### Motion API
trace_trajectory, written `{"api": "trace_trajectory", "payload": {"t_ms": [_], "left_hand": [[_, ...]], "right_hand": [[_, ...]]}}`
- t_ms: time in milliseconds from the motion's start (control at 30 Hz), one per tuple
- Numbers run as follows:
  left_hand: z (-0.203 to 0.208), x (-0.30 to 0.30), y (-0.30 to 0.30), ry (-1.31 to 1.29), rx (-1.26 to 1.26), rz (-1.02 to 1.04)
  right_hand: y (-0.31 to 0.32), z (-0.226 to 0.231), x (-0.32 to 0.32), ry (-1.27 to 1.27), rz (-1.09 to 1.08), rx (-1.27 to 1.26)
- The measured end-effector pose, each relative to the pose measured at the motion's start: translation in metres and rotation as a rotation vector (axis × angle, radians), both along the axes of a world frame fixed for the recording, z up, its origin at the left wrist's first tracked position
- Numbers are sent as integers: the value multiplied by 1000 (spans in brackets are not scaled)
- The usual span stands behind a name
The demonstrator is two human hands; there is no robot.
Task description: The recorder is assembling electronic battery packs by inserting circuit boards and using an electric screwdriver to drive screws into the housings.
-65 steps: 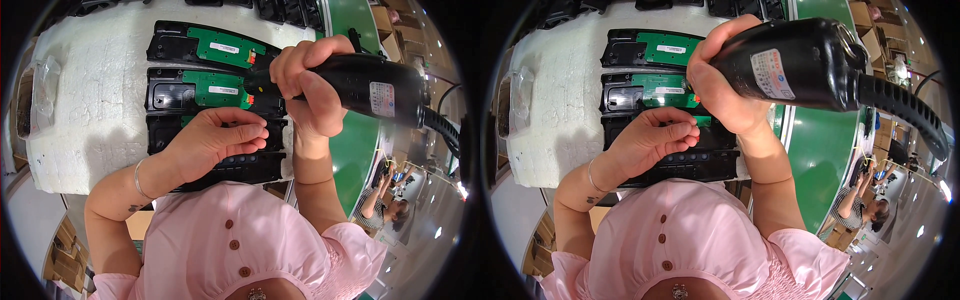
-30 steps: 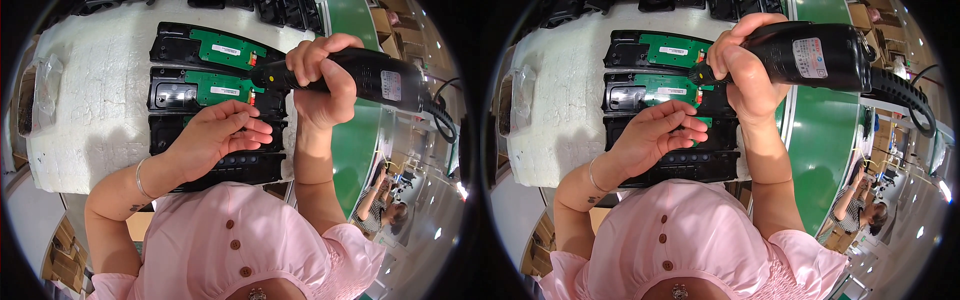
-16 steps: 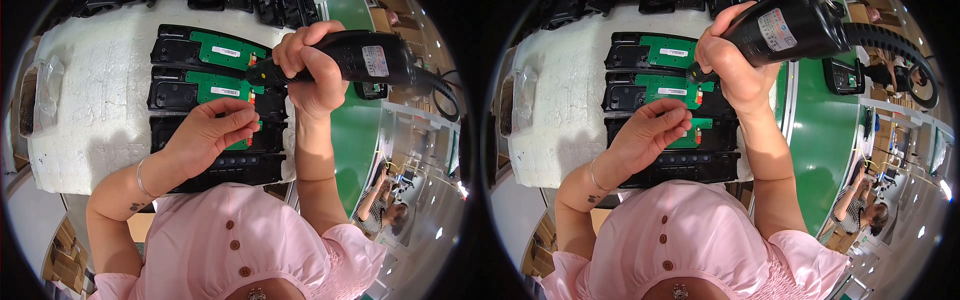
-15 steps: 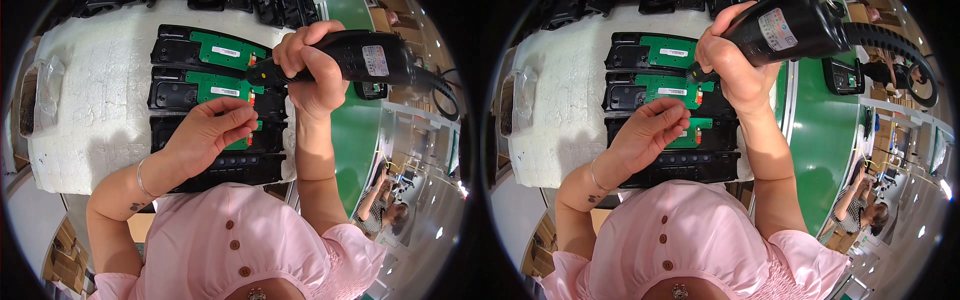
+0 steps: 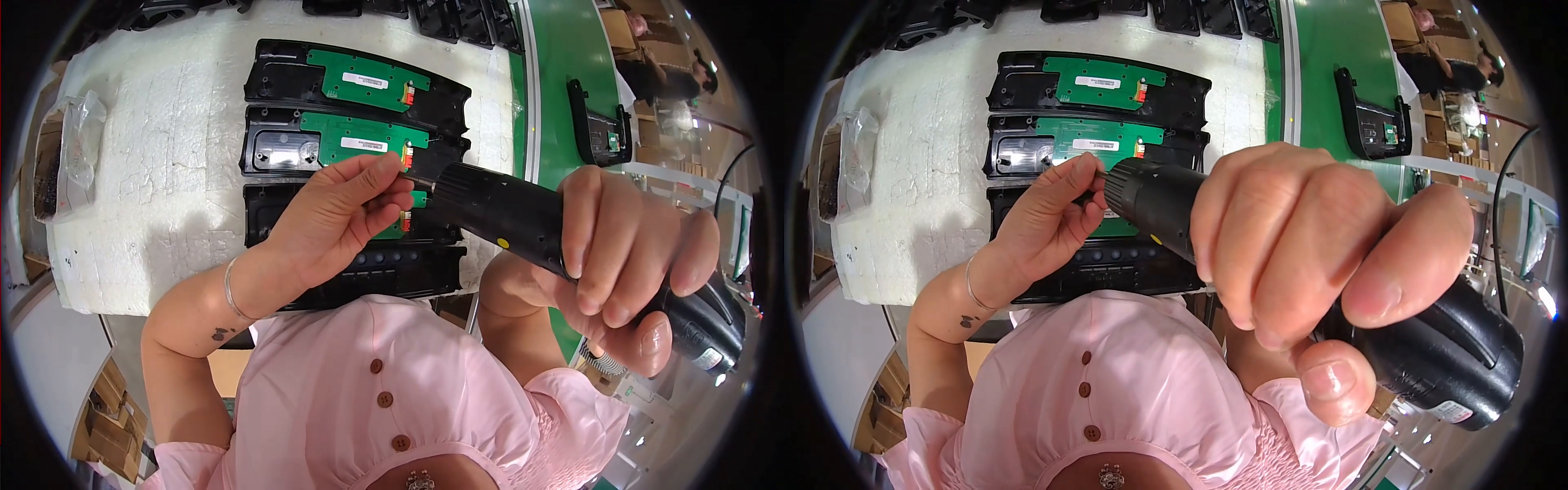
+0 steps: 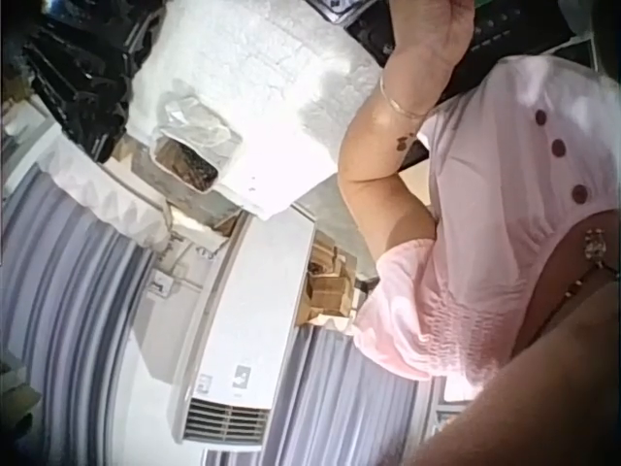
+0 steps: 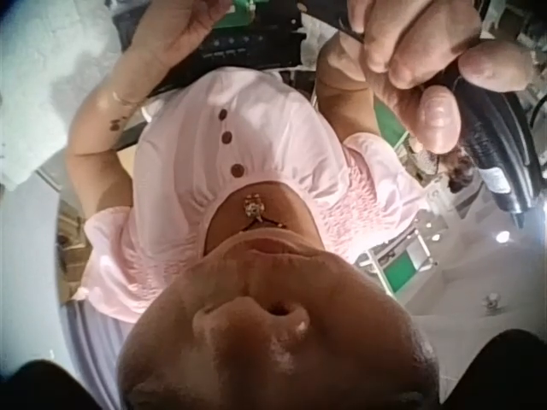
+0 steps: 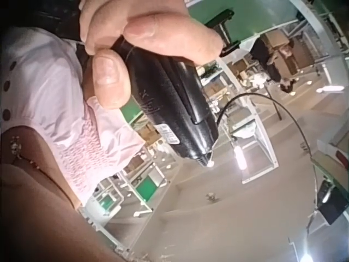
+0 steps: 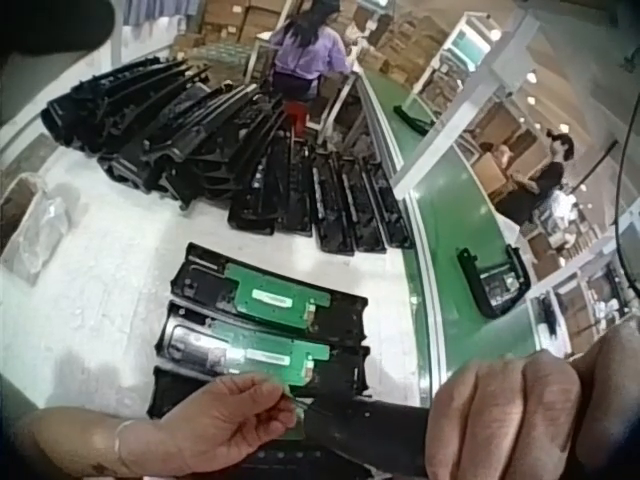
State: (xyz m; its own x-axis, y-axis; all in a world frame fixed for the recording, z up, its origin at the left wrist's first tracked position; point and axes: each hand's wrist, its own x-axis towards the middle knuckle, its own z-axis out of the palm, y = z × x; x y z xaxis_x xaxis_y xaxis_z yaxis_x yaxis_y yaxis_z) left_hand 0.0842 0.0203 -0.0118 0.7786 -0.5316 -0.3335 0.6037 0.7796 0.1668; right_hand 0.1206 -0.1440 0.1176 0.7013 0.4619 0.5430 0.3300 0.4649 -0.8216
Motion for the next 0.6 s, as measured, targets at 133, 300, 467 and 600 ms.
{"api": "trace_trajectory", "payload": {"t_ms": [133,300,467,600], "left_hand": [[7,-4,-8,13,-30,-50],[17,-14,-13,164,-14,-190],[13,-22,-11,-40,135,-271],[17,-25,-10,-112,201,-237]], "right_hand": [[-1,-7,1,-56,45,-5],[8,-47,10,6,-255,-53],[7,-64,16,107,-358,-88],[3,-69,23,134,-227,23]]}}
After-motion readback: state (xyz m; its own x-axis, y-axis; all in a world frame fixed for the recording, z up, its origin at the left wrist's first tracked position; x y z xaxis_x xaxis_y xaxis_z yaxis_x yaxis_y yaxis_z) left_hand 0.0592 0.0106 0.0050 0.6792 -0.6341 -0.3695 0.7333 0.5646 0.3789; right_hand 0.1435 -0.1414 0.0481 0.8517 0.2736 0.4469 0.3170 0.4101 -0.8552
